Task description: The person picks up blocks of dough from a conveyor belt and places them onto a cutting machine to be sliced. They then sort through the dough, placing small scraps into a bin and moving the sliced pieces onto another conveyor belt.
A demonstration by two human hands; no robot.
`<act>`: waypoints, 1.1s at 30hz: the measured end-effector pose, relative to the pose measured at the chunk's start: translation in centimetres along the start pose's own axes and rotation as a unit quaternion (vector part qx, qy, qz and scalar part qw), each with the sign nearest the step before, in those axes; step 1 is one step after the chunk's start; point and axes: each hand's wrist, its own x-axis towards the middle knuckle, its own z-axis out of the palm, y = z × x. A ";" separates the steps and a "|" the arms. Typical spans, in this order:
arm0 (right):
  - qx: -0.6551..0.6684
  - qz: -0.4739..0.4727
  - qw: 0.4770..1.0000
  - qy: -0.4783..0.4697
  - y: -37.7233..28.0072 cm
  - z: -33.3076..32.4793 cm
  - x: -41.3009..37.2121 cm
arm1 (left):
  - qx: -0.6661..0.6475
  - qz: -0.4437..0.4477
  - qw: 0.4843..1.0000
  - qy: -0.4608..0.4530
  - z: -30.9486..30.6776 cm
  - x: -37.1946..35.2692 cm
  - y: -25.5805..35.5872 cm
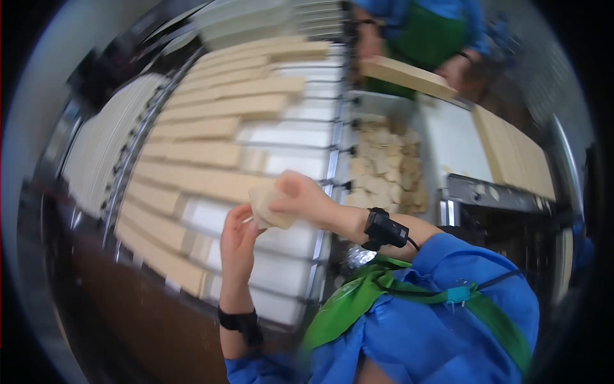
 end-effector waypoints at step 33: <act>-0.533 0.144 0.623 0.555 -12.7 -47.9 -36.0 | 0.381 0.343 0.785 -0.348 74.3 36.0 -21.9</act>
